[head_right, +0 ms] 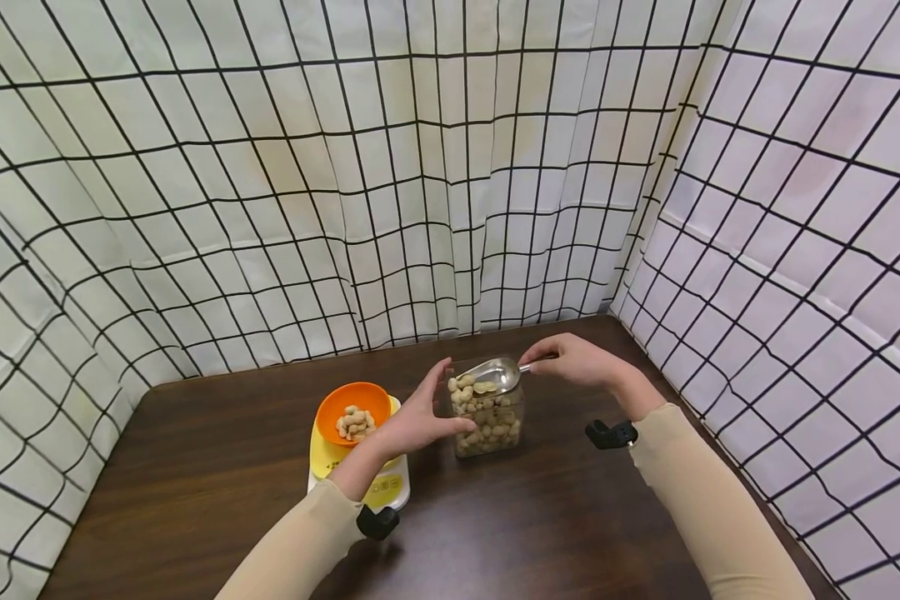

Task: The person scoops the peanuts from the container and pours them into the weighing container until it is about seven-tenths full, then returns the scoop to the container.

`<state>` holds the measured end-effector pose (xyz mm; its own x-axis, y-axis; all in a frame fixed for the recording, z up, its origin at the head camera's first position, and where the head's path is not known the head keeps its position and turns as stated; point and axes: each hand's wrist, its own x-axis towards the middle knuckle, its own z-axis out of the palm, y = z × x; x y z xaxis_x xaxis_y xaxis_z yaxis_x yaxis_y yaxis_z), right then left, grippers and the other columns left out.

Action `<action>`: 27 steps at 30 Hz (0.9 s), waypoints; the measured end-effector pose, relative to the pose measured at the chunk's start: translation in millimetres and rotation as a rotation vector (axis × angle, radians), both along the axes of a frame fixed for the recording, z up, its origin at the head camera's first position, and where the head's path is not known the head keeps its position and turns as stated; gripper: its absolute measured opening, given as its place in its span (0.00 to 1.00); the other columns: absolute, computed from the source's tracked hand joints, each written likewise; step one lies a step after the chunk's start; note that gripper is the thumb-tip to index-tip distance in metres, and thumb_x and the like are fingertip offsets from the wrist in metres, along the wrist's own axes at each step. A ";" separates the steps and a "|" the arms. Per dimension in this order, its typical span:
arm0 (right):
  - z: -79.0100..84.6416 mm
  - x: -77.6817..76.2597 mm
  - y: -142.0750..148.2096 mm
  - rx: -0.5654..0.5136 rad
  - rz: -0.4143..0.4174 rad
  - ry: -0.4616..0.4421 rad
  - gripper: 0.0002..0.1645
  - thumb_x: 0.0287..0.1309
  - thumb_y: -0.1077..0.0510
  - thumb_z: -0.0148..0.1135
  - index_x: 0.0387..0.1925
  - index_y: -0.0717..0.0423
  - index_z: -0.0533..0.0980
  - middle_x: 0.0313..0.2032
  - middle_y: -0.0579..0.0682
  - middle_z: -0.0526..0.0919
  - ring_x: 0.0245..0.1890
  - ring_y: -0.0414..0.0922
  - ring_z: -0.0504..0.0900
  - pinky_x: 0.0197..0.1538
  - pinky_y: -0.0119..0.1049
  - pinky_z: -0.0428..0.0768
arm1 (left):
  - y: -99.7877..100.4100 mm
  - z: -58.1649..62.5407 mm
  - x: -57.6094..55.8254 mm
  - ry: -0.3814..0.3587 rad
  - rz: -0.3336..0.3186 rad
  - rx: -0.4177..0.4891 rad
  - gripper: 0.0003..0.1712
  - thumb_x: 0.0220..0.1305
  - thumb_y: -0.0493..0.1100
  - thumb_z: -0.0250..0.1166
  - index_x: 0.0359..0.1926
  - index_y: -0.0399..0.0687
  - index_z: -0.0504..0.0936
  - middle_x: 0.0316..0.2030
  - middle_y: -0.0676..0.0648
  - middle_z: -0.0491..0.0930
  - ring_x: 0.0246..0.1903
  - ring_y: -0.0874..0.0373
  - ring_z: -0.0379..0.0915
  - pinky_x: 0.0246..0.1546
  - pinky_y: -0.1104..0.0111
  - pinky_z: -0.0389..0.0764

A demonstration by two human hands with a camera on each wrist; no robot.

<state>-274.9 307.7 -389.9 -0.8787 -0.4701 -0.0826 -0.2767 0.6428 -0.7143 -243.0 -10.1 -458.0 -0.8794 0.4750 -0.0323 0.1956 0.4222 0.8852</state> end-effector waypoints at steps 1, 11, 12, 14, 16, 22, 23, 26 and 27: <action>1.1 -0.1 0.5 0.001 0.003 0.004 0.14 0.73 0.49 0.61 0.54 0.46 0.84 0.57 0.49 0.82 0.58 0.50 0.79 0.59 0.55 0.76 | -0.2 0.3 0.1 -0.002 0.000 0.001 0.65 0.56 0.60 0.77 0.82 0.66 0.41 0.79 0.49 0.50 0.76 0.47 0.50 0.69 0.43 0.61; 12.7 0.8 7.1 0.009 -0.024 0.021 0.16 0.72 0.49 0.61 0.55 0.48 0.84 0.56 0.50 0.83 0.57 0.50 0.79 0.60 0.56 0.75 | -2.8 0.5 -0.6 0.002 -0.010 0.005 0.64 0.58 0.58 0.77 0.82 0.67 0.41 0.80 0.50 0.48 0.77 0.50 0.49 0.70 0.44 0.60; 13.4 1.0 7.8 0.009 -0.024 0.024 0.16 0.72 0.49 0.62 0.55 0.48 0.84 0.56 0.50 0.83 0.57 0.50 0.79 0.60 0.56 0.74 | -3.1 0.4 -0.7 0.003 -0.010 0.007 0.64 0.58 0.57 0.77 0.82 0.67 0.41 0.80 0.50 0.48 0.77 0.50 0.48 0.70 0.44 0.60; 14.1 1.3 9.3 0.007 -0.027 0.025 0.16 0.72 0.49 0.61 0.55 0.48 0.84 0.57 0.50 0.83 0.57 0.51 0.79 0.60 0.56 0.74 | -3.4 0.3 -0.7 0.004 -0.010 0.008 0.64 0.58 0.57 0.77 0.82 0.67 0.41 0.80 0.51 0.48 0.77 0.51 0.48 0.70 0.44 0.60; 14.3 2.2 10.6 0.003 -0.031 0.017 0.16 0.73 0.49 0.61 0.55 0.49 0.83 0.57 0.50 0.82 0.58 0.51 0.78 0.60 0.57 0.74 | -3.7 0.3 -0.7 0.002 -0.009 0.009 0.64 0.59 0.57 0.77 0.82 0.67 0.41 0.80 0.52 0.48 0.77 0.51 0.48 0.70 0.44 0.60; 13.9 6.0 12.6 -0.007 -0.061 -0.002 0.18 0.73 0.48 0.61 0.57 0.49 0.83 0.59 0.52 0.81 0.60 0.52 0.77 0.61 0.57 0.73 | -3.7 1.4 0.2 -0.010 -0.018 0.021 0.67 0.58 0.57 0.77 0.82 0.68 0.37 0.80 0.52 0.46 0.77 0.51 0.47 0.71 0.44 0.59; 13.8 6.4 12.7 -0.009 -0.066 -0.004 0.18 0.73 0.48 0.61 0.57 0.48 0.83 0.60 0.52 0.80 0.60 0.52 0.77 0.61 0.57 0.73 | -3.8 1.9 0.4 -0.010 -0.020 0.020 0.68 0.58 0.57 0.77 0.82 0.69 0.36 0.80 0.52 0.45 0.77 0.51 0.47 0.71 0.44 0.59; 14.7 8.5 12.5 -0.017 -0.079 -0.009 0.18 0.73 0.48 0.61 0.57 0.48 0.82 0.60 0.52 0.80 0.60 0.52 0.76 0.61 0.57 0.73 | -4.4 4.2 1.4 0.003 -0.027 0.012 0.70 0.57 0.56 0.78 0.82 0.69 0.32 0.81 0.51 0.42 0.77 0.51 0.46 0.71 0.45 0.58; 15.1 9.2 12.3 -0.021 -0.082 -0.008 0.18 0.73 0.48 0.61 0.57 0.48 0.82 0.60 0.52 0.79 0.60 0.52 0.76 0.60 0.57 0.73 | -4.8 5.5 1.8 0.011 -0.028 0.008 0.71 0.56 0.56 0.78 0.82 0.70 0.31 0.81 0.51 0.42 0.77 0.51 0.46 0.71 0.46 0.58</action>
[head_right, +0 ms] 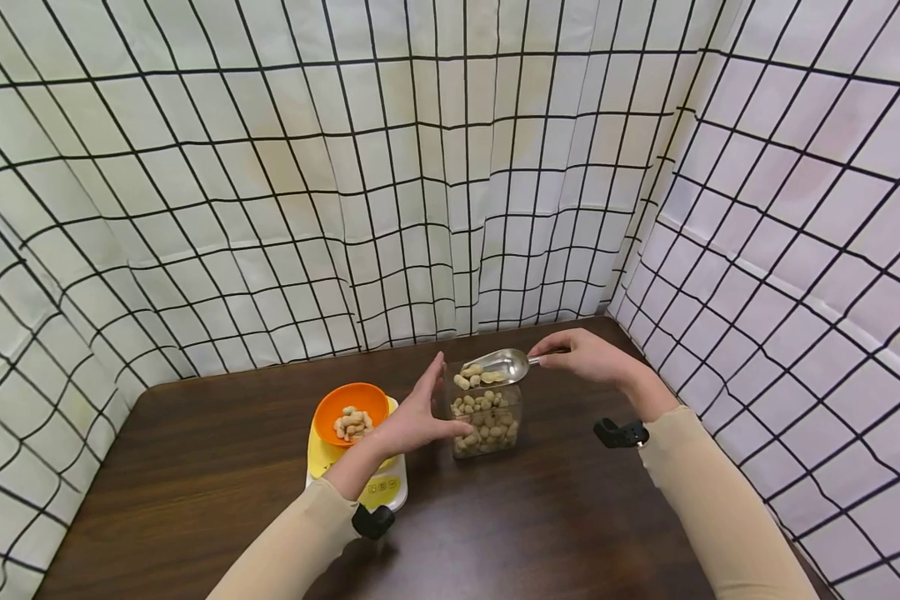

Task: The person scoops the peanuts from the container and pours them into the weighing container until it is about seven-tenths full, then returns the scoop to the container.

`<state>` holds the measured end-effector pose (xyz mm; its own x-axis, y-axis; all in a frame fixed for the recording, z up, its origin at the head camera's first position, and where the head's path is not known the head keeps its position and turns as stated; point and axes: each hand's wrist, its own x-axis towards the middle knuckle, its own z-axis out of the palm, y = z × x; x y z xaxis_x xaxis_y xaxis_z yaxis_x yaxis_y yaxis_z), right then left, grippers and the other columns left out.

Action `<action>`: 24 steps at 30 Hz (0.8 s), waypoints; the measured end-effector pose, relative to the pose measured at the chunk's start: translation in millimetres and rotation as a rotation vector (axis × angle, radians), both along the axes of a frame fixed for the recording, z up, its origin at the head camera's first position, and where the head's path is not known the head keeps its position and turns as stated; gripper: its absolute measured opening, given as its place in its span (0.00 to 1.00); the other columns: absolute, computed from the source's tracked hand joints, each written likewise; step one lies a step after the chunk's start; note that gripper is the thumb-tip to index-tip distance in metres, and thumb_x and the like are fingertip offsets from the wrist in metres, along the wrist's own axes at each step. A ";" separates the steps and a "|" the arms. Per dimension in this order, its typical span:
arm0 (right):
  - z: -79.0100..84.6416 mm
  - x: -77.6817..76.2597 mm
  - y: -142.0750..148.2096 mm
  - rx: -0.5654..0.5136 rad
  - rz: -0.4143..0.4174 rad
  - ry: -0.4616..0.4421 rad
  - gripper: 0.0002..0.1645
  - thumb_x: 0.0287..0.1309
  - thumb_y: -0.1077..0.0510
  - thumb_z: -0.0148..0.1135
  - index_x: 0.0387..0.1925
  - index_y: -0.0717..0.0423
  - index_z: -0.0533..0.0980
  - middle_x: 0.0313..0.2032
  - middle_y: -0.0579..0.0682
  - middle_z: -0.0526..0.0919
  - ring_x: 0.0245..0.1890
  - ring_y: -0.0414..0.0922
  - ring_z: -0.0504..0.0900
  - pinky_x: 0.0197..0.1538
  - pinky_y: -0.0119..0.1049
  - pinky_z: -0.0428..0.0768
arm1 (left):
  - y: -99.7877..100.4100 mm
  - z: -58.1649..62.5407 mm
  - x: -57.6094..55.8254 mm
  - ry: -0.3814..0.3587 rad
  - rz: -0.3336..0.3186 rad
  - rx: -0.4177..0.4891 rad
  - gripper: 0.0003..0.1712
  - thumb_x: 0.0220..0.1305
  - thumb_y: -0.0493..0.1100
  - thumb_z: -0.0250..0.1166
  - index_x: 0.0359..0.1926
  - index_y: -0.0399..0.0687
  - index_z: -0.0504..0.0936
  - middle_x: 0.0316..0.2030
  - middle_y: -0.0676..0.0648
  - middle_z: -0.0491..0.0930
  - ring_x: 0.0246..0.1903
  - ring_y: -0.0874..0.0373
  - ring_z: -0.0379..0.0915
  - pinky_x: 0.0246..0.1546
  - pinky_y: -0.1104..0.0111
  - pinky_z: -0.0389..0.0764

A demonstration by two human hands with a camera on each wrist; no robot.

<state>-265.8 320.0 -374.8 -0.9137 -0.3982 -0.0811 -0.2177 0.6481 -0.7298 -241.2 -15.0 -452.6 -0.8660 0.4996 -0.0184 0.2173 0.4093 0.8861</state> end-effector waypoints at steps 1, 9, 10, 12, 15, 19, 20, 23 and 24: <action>0.6 0.2 -1.2 -0.002 -0.002 0.004 0.18 0.73 0.48 0.61 0.57 0.48 0.83 0.60 0.53 0.79 0.60 0.52 0.76 0.60 0.57 0.73 | -1.5 1.6 0.4 0.011 -0.002 -0.004 0.71 0.56 0.57 0.78 0.82 0.70 0.31 0.81 0.51 0.41 0.77 0.51 0.46 0.72 0.46 0.58; 5.5 1.7 -13.2 -0.009 -0.001 0.051 0.18 0.73 0.47 0.61 0.58 0.48 0.83 0.61 0.53 0.80 0.58 0.51 0.78 0.58 0.54 0.76 | -27.9 22.3 6.0 0.078 0.000 0.027 0.69 0.57 0.58 0.78 0.81 0.74 0.34 0.80 0.55 0.41 0.77 0.46 0.47 0.70 0.47 0.61; 6.9 2.5 -15.6 -0.005 -0.002 0.059 0.18 0.73 0.47 0.61 0.58 0.48 0.83 0.61 0.53 0.80 0.58 0.51 0.78 0.57 0.54 0.76 | -33.5 25.8 6.9 0.089 0.003 0.034 0.68 0.57 0.58 0.78 0.81 0.75 0.34 0.80 0.55 0.42 0.77 0.45 0.47 0.71 0.46 0.61; 9.3 3.9 -20.4 0.002 -0.004 0.071 0.18 0.73 0.47 0.61 0.58 0.47 0.83 0.61 0.52 0.80 0.58 0.51 0.79 0.57 0.54 0.76 | -46.2 32.7 9.2 0.101 0.015 0.050 0.67 0.57 0.56 0.78 0.81 0.76 0.36 0.80 0.56 0.42 0.77 0.43 0.47 0.71 0.46 0.60; 10.9 4.5 -26.7 0.015 0.001 0.095 0.18 0.73 0.46 0.60 0.58 0.45 0.83 0.61 0.51 0.80 0.58 0.50 0.79 0.57 0.54 0.77 | -68.7 42.3 11.8 0.129 0.041 0.018 0.66 0.57 0.58 0.78 0.81 0.78 0.38 0.80 0.56 0.43 0.77 0.43 0.47 0.71 0.45 0.58; 11.6 3.8 -35.4 0.022 0.009 0.111 0.18 0.74 0.46 0.60 0.58 0.44 0.82 0.62 0.51 0.79 0.58 0.50 0.78 0.57 0.53 0.77 | -99.5 48.2 13.5 0.172 0.094 -0.088 0.65 0.55 0.66 0.76 0.80 0.81 0.39 0.80 0.57 0.44 0.77 0.47 0.45 0.70 0.40 0.58; 12.3 3.8 -38.1 0.022 0.009 0.110 0.18 0.74 0.45 0.60 0.58 0.44 0.82 0.62 0.51 0.79 0.58 0.51 0.78 0.56 0.53 0.77 | -106.5 47.9 13.5 0.177 0.111 -0.108 0.64 0.54 0.67 0.76 0.80 0.82 0.40 0.80 0.58 0.45 0.77 0.49 0.45 0.69 0.39 0.58; 13.5 2.6 -47.4 0.022 0.004 0.104 0.18 0.73 0.45 0.60 0.58 0.44 0.83 0.62 0.50 0.79 0.58 0.50 0.79 0.56 0.51 0.77 | -126.2 45.1 14.1 0.176 0.139 -0.143 0.63 0.55 0.67 0.75 0.81 0.78 0.42 0.80 0.56 0.46 0.78 0.47 0.41 0.67 0.35 0.58; 13.8 2.2 -50.7 0.020 0.002 0.100 0.18 0.73 0.45 0.60 0.58 0.44 0.83 0.61 0.50 0.80 0.58 0.49 0.79 0.56 0.51 0.77 | -132.0 43.1 14.3 0.172 0.149 -0.148 0.63 0.55 0.66 0.75 0.81 0.77 0.42 0.80 0.55 0.47 0.78 0.47 0.41 0.67 0.35 0.58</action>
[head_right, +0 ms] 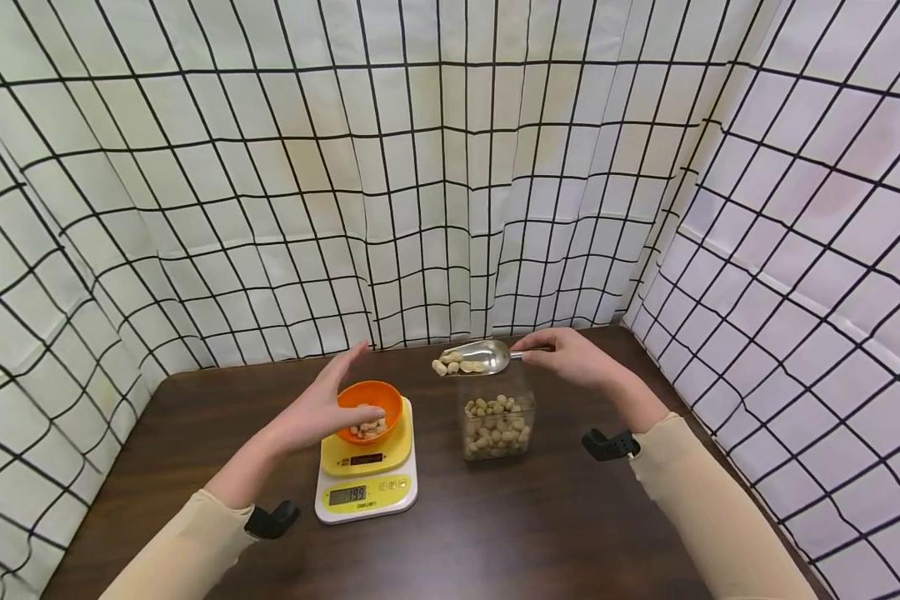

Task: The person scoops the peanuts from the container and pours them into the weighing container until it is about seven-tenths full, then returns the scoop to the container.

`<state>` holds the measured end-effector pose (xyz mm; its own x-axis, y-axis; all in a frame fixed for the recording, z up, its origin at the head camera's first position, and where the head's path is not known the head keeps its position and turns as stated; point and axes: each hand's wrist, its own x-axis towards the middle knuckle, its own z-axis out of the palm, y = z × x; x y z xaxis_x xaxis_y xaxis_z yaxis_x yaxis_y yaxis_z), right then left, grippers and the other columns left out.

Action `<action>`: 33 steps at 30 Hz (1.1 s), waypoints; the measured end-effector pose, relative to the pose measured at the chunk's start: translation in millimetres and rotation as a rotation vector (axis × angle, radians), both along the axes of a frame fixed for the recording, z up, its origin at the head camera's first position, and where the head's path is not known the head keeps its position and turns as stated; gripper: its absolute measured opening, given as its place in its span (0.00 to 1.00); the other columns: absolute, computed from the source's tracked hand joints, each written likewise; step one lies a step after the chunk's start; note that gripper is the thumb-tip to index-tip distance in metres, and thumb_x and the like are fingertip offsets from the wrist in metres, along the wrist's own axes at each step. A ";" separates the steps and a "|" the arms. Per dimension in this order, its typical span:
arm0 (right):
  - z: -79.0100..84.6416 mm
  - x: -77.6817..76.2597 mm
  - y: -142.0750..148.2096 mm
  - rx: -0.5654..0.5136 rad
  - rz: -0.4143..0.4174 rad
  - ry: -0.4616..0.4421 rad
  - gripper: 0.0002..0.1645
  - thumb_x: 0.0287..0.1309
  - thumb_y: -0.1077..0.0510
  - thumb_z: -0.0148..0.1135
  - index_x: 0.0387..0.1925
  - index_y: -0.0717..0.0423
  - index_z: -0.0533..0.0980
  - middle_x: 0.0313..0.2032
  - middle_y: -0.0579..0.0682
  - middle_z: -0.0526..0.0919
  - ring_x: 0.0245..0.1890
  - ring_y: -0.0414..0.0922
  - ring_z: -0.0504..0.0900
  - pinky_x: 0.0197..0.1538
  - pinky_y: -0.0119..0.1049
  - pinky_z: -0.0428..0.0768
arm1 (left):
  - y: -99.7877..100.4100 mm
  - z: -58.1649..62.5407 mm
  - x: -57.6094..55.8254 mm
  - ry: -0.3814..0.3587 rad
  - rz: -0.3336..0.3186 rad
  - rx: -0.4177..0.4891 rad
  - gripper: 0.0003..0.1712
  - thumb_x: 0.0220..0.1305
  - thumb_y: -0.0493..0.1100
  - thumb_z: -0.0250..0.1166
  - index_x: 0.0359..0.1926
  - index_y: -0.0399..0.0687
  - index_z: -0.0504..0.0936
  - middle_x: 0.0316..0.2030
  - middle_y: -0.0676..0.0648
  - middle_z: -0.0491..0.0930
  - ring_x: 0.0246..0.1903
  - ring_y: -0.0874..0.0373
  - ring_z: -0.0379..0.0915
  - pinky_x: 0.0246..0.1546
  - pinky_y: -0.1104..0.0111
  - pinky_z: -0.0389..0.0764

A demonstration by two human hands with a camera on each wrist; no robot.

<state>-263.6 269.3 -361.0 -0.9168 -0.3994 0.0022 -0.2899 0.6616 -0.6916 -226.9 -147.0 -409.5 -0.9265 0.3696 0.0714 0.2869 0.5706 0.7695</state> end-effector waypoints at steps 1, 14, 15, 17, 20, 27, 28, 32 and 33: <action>0.2 -0.3 -4.1 -0.005 0.001 -0.008 0.18 0.73 0.45 0.61 0.58 0.44 0.83 0.61 0.50 0.80 0.58 0.49 0.79 0.56 0.51 0.77 | -6.1 -2.6 0.7 -0.007 0.007 0.001 0.63 0.56 0.65 0.75 0.81 0.75 0.43 0.80 0.54 0.47 0.77 0.46 0.41 0.67 0.34 0.57; -11.3 0.0 -53.0 -0.099 0.048 -0.071 0.18 0.67 0.45 0.68 0.54 0.43 0.84 0.59 0.48 0.81 0.58 0.48 0.79 0.58 0.51 0.77 | -40.8 -37.6 7.0 -0.090 0.035 -0.032 0.65 0.55 0.58 0.78 0.83 0.56 0.45 0.80 0.43 0.46 0.77 0.38 0.38 0.68 0.32 0.53; -11.8 0.0 -57.7 -0.107 0.053 -0.065 0.17 0.66 0.45 0.69 0.54 0.43 0.84 0.58 0.47 0.81 0.57 0.48 0.79 0.57 0.51 0.77 | -42.1 -39.4 7.5 -0.087 0.031 -0.034 0.65 0.55 0.59 0.78 0.83 0.55 0.46 0.80 0.42 0.46 0.77 0.38 0.39 0.67 0.31 0.53; -12.6 -0.7 -67.2 -0.126 0.058 -0.060 0.17 0.65 0.45 0.69 0.52 0.43 0.84 0.56 0.46 0.82 0.55 0.47 0.80 0.55 0.49 0.78 | -44.4 -42.8 8.7 -0.086 0.026 -0.038 0.66 0.54 0.59 0.79 0.82 0.52 0.46 0.79 0.40 0.47 0.76 0.37 0.40 0.67 0.31 0.53; -14.9 -2.4 -79.6 -0.139 0.065 -0.043 0.16 0.65 0.46 0.70 0.51 0.44 0.85 0.53 0.46 0.83 0.51 0.46 0.81 0.52 0.47 0.80 | -46.0 -47.6 9.2 -0.080 0.019 -0.053 0.67 0.53 0.62 0.78 0.82 0.50 0.47 0.79 0.39 0.48 0.75 0.36 0.42 0.67 0.31 0.54; -22.6 -6.2 -104.3 -0.097 0.061 0.015 0.10 0.66 0.50 0.69 0.47 0.43 0.86 0.50 0.44 0.84 0.47 0.44 0.80 0.48 0.44 0.79 | -46.0 -57.2 7.4 -0.090 0.041 -0.065 0.65 0.52 0.63 0.78 0.81 0.49 0.50 0.77 0.38 0.52 0.74 0.37 0.47 0.66 0.33 0.58; -23.2 -6.1 -107.9 -0.087 0.059 0.025 0.09 0.66 0.50 0.69 0.46 0.43 0.86 0.49 0.43 0.85 0.47 0.44 0.79 0.48 0.43 0.78 | -45.7 -58.3 7.1 -0.092 0.044 -0.068 0.65 0.52 0.63 0.78 0.81 0.49 0.51 0.77 0.38 0.53 0.73 0.37 0.47 0.66 0.33 0.58; -24.1 -5.1 -121.2 -0.041 0.075 0.100 0.08 0.67 0.53 0.68 0.46 0.46 0.87 0.47 0.43 0.85 0.46 0.45 0.79 0.49 0.44 0.78 | -44.8 -60.8 6.8 -0.105 0.061 -0.071 0.64 0.53 0.63 0.78 0.81 0.50 0.52 0.75 0.38 0.55 0.72 0.39 0.49 0.66 0.35 0.61; -24.0 -4.7 -123.9 -0.016 0.078 0.130 0.08 0.67 0.53 0.69 0.46 0.45 0.87 0.47 0.43 0.85 0.47 0.44 0.79 0.50 0.45 0.78 | -44.7 -60.8 7.0 -0.108 0.066 -0.069 0.63 0.53 0.63 0.77 0.81 0.50 0.52 0.75 0.38 0.55 0.71 0.39 0.50 0.65 0.35 0.62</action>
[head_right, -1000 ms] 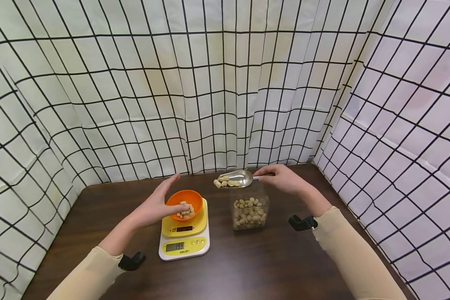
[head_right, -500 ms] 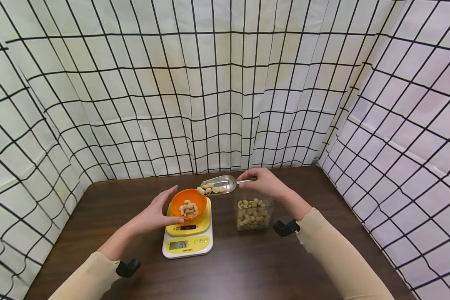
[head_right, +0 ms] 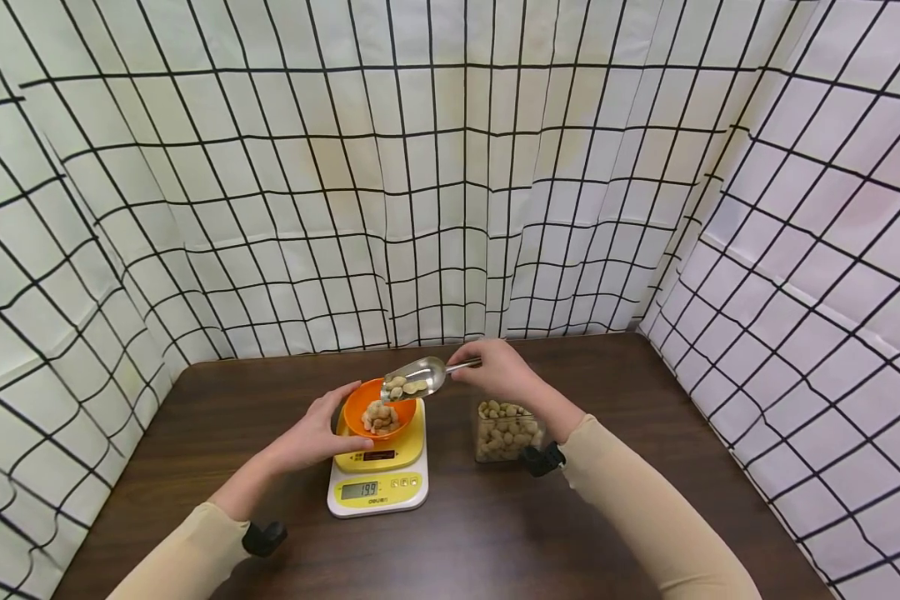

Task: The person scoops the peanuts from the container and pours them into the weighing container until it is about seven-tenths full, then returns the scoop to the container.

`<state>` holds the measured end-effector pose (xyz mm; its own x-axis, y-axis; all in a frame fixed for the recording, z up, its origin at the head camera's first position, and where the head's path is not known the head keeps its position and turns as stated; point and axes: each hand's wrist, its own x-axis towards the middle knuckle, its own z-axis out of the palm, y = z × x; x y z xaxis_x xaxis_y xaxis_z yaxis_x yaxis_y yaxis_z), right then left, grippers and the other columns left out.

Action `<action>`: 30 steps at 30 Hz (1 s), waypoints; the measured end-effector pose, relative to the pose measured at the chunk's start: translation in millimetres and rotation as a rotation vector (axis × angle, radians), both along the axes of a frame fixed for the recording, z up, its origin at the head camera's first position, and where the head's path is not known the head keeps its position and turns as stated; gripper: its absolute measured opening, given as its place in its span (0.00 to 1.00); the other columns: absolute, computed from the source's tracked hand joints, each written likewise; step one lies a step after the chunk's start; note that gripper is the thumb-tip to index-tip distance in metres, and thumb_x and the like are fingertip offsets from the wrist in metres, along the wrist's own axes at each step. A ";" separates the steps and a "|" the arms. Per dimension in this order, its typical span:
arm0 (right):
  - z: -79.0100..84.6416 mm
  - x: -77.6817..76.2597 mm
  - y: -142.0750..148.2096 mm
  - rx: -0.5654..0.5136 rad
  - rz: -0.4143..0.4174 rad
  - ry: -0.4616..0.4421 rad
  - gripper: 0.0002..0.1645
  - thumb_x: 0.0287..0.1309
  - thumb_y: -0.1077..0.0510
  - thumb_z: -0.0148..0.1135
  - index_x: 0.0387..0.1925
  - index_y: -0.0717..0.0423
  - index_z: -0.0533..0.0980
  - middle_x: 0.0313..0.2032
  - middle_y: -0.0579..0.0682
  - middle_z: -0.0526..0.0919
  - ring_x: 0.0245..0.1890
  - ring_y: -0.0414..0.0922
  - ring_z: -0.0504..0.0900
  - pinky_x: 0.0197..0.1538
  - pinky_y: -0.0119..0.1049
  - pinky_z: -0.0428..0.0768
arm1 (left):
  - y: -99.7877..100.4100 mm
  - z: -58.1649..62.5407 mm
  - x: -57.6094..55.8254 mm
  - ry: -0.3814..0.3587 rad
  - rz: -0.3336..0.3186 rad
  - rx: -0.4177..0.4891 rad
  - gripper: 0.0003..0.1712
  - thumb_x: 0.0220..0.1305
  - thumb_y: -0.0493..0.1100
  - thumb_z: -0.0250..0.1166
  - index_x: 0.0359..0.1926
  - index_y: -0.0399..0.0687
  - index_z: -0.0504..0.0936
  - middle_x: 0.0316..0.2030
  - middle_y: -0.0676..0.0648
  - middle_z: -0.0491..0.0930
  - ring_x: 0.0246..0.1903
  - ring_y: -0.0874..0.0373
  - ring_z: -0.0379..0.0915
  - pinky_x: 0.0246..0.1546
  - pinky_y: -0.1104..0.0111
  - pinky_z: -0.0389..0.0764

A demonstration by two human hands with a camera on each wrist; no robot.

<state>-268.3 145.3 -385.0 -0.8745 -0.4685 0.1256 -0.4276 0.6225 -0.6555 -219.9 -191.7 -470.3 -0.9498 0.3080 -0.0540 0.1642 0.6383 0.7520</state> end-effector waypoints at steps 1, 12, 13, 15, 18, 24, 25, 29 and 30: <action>0.1 0.5 -2.4 0.024 0.001 0.030 0.08 0.67 0.53 0.69 0.46 0.45 0.87 0.46 0.42 0.85 0.48 0.44 0.78 0.51 0.45 0.77 | 0.1 -0.1 0.2 -0.002 0.005 0.002 0.63 0.53 0.64 0.77 0.80 0.51 0.52 0.75 0.38 0.56 0.71 0.40 0.50 0.65 0.35 0.63; 7.2 4.8 -10.9 0.275 0.000 0.391 0.09 0.65 0.56 0.71 0.47 0.46 0.87 0.42 0.44 0.82 0.43 0.47 0.71 0.44 0.43 0.70 | 1.5 -1.2 -0.4 -0.015 0.027 0.004 0.63 0.50 0.68 0.77 0.80 0.55 0.54 0.74 0.40 0.56 0.69 0.42 0.52 0.64 0.37 0.66; 7.8 4.8 -10.3 0.275 -0.005 0.391 0.09 0.65 0.56 0.71 0.47 0.46 0.87 0.42 0.44 0.82 0.43 0.47 0.71 0.44 0.43 0.70 | 1.3 -1.7 -0.5 -0.016 0.028 0.006 0.63 0.51 0.67 0.77 0.80 0.55 0.54 0.74 0.40 0.56 0.69 0.42 0.52 0.64 0.37 0.66; 7.9 4.2 -9.2 0.278 -0.012 0.384 0.09 0.65 0.56 0.71 0.47 0.45 0.87 0.42 0.44 0.82 0.42 0.47 0.70 0.43 0.43 0.70 | 0.6 -2.3 -0.6 -0.018 0.026 0.007 0.63 0.51 0.67 0.77 0.80 0.55 0.54 0.74 0.39 0.56 0.69 0.41 0.52 0.64 0.37 0.66; 7.2 4.0 -5.2 0.279 -0.026 0.365 0.09 0.65 0.55 0.71 0.47 0.44 0.87 0.42 0.44 0.81 0.41 0.47 0.69 0.41 0.42 0.70 | 1.0 -2.2 -0.8 -0.019 0.023 0.004 0.63 0.52 0.66 0.77 0.80 0.55 0.53 0.74 0.39 0.56 0.70 0.41 0.52 0.64 0.37 0.65; 13.6 4.7 15.0 0.235 -0.051 0.353 0.10 0.66 0.55 0.70 0.48 0.43 0.87 0.40 0.43 0.80 0.39 0.47 0.69 0.41 0.43 0.69 | 3.4 4.8 0.6 0.022 0.009 0.002 0.63 0.53 0.65 0.77 0.81 0.53 0.52 0.76 0.41 0.53 0.73 0.41 0.46 0.65 0.35 0.62; 16.3 5.0 20.8 0.224 -0.056 0.355 0.10 0.66 0.55 0.70 0.48 0.43 0.88 0.40 0.44 0.81 0.40 0.47 0.69 0.41 0.43 0.69 | 4.5 7.7 1.1 0.038 0.008 0.005 0.62 0.54 0.64 0.77 0.81 0.53 0.52 0.77 0.41 0.52 0.73 0.41 0.45 0.66 0.34 0.61; 27.3 6.5 47.4 0.194 -0.092 0.355 0.11 0.65 0.54 0.71 0.48 0.44 0.88 0.39 0.45 0.80 0.40 0.48 0.67 0.41 0.44 0.65 | 15.0 25.6 4.6 0.090 0.004 0.039 0.60 0.55 0.62 0.77 0.81 0.59 0.53 0.78 0.46 0.49 0.75 0.45 0.42 0.66 0.35 0.60; 29.7 7.2 54.5 0.190 -0.104 0.356 0.11 0.65 0.55 0.71 0.48 0.45 0.88 0.40 0.45 0.80 0.40 0.48 0.66 0.41 0.45 0.64 | 19.2 30.4 5.7 0.101 -0.005 0.050 0.60 0.55 0.62 0.77 0.81 0.61 0.53 0.78 0.47 0.50 0.75 0.45 0.42 0.66 0.35 0.60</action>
<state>-261.1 199.9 -355.2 -0.8359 -0.4238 0.3487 -0.5352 0.7701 -0.3471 -214.2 -172.5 -439.8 -0.9481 0.3127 0.0574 0.2439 0.5996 0.7622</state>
